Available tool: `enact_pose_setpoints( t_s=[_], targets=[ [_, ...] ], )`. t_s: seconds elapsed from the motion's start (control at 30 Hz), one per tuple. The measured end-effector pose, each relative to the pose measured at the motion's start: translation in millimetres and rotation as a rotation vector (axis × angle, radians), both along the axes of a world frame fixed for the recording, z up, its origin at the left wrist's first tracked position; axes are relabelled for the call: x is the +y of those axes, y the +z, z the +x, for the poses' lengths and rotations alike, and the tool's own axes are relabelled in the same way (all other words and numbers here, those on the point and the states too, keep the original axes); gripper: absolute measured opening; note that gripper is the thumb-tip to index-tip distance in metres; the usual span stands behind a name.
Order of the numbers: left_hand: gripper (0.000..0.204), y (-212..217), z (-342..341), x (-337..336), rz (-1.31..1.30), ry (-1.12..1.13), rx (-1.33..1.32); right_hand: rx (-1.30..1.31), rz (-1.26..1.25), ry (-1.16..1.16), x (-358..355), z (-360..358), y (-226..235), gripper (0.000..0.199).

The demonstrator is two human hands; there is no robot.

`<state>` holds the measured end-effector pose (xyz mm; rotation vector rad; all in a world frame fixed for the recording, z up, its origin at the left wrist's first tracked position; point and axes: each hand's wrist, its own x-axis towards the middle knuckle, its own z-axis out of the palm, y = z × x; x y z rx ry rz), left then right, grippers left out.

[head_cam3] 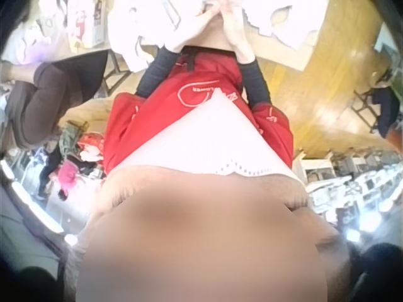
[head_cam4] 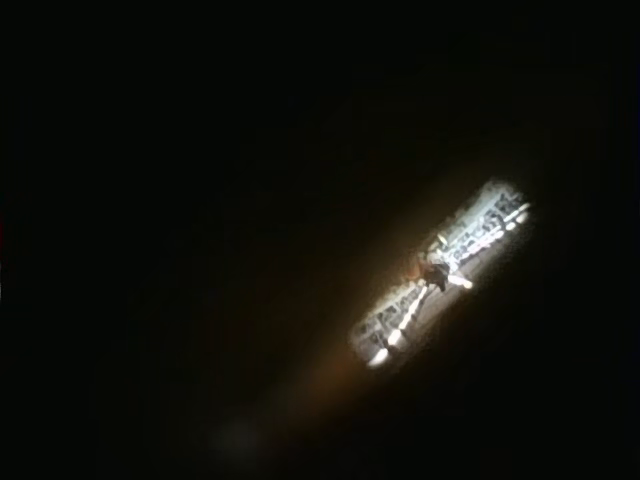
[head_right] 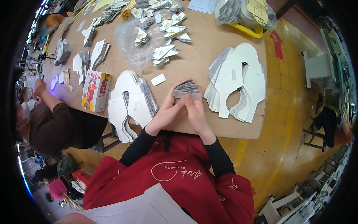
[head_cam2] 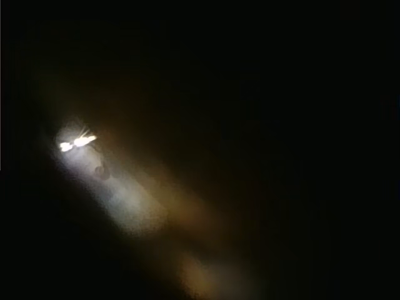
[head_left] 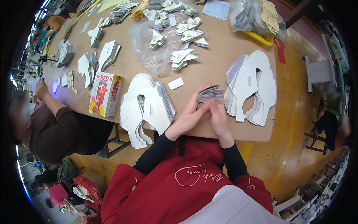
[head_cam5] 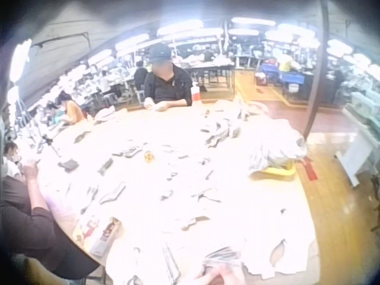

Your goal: The person sits at a table in a factory and sorts stacks of white paper cutouts. They pick up bundles, separate individual pieces, and place them into organized piles on the table.

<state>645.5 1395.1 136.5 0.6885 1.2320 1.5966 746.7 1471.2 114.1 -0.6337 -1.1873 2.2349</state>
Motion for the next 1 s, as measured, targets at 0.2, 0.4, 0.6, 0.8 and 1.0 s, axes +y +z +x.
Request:
enact_pose_setpoints(
  t_s=[0.2, 0.4, 0.6, 0.8, 1.0],
  targets=[
    [0.048, -2, -22, -5, -0.173, 0.005, 0.500, -0.200, 0.611, -0.296, 9, -3, 0, 0.056],
    [0.049, -5, -36, -5, -0.161, -0.008, 0.984, -0.394, 0.566, -0.160, 13, 3, -9, 0.041],
    [0.053, -8, -36, -8, -0.157, -0.035, 0.906, -0.436, 0.756, -0.204, 6, 6, -5, 0.037],
    [0.050, -10, -34, -11, -0.134, -0.049, 0.963, -0.487, 1.010, -0.287, 1, 7, 2, 0.027],
    [0.048, -13, -34, -12, -0.220, 0.027, 0.781, -0.394, 1.044, -0.382, 9, 9, 7, 0.016]
  ],
)
